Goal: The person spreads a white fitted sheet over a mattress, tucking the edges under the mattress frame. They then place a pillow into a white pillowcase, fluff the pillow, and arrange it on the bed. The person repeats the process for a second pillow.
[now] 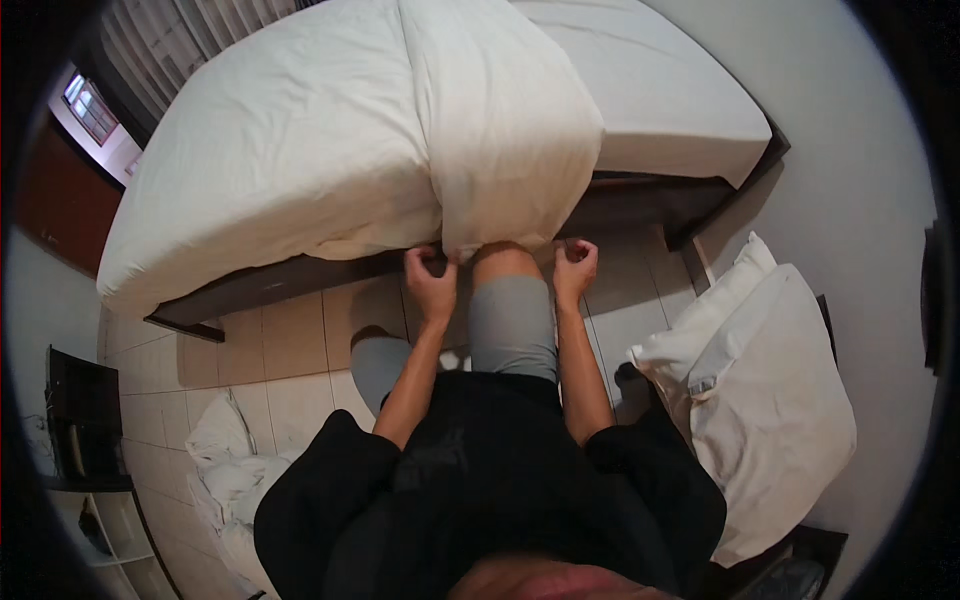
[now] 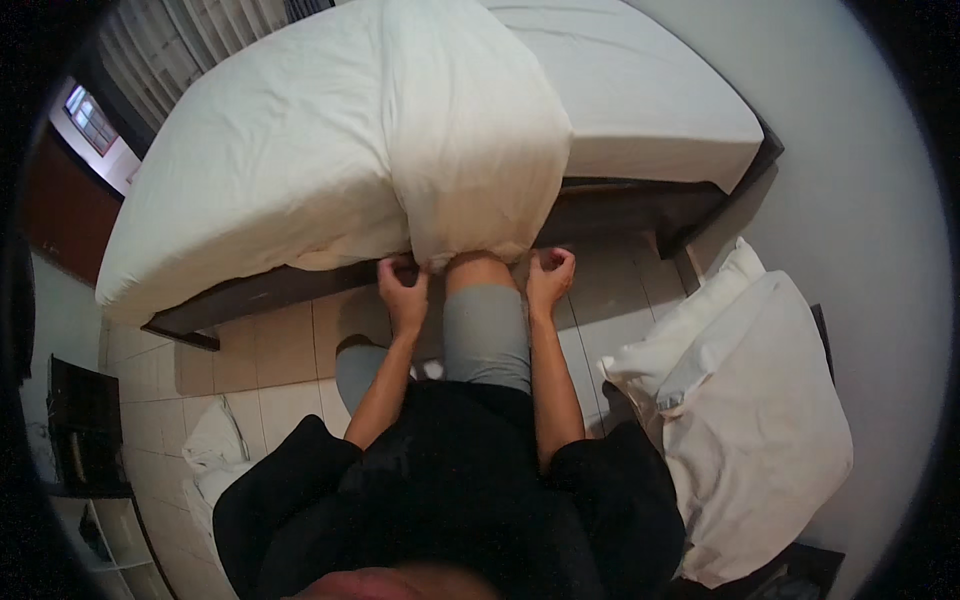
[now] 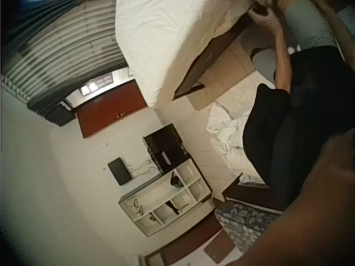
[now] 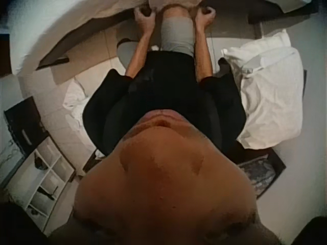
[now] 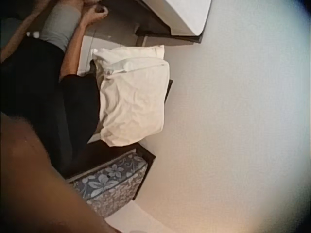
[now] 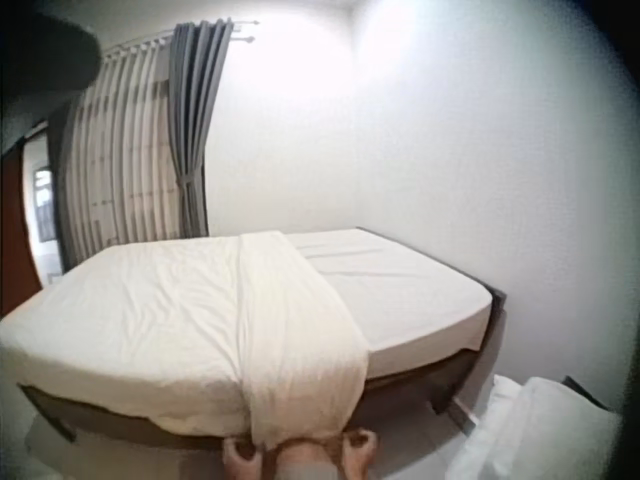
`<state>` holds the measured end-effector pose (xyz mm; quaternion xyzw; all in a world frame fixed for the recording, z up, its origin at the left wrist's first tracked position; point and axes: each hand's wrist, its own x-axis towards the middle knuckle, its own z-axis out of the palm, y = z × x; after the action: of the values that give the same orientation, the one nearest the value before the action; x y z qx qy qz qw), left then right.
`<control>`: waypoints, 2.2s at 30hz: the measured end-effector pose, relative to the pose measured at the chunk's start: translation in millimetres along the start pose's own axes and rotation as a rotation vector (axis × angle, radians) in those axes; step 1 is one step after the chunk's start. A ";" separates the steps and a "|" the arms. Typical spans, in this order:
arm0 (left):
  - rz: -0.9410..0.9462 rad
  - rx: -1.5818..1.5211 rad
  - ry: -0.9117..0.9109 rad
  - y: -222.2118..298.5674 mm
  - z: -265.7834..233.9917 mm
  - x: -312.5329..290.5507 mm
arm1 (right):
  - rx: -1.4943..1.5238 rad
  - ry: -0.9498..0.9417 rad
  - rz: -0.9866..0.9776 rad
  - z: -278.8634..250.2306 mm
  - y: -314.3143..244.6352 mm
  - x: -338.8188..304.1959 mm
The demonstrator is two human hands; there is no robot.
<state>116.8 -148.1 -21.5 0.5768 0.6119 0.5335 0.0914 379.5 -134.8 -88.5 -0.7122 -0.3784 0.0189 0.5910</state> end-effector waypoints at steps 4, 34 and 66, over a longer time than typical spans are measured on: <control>-0.365 -0.502 -0.426 3.3 -23.2 -22.3 | 0.853 -0.657 0.654 -24.7 -61.7 17.1; -0.595 -1.445 -0.113 -24.6 -61.8 76.1 | 1.327 -0.498 0.818 34.3 -142.6 35.3; -0.852 -1.786 0.032 27.2 53.4 107.7 | 1.291 -0.394 1.014 43.8 -130.0 -4.7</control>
<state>138.0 -38.7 31.2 0.0204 0.1423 0.7293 0.6689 288.3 -99.2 7.6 -0.3019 -0.0239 0.6186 0.7250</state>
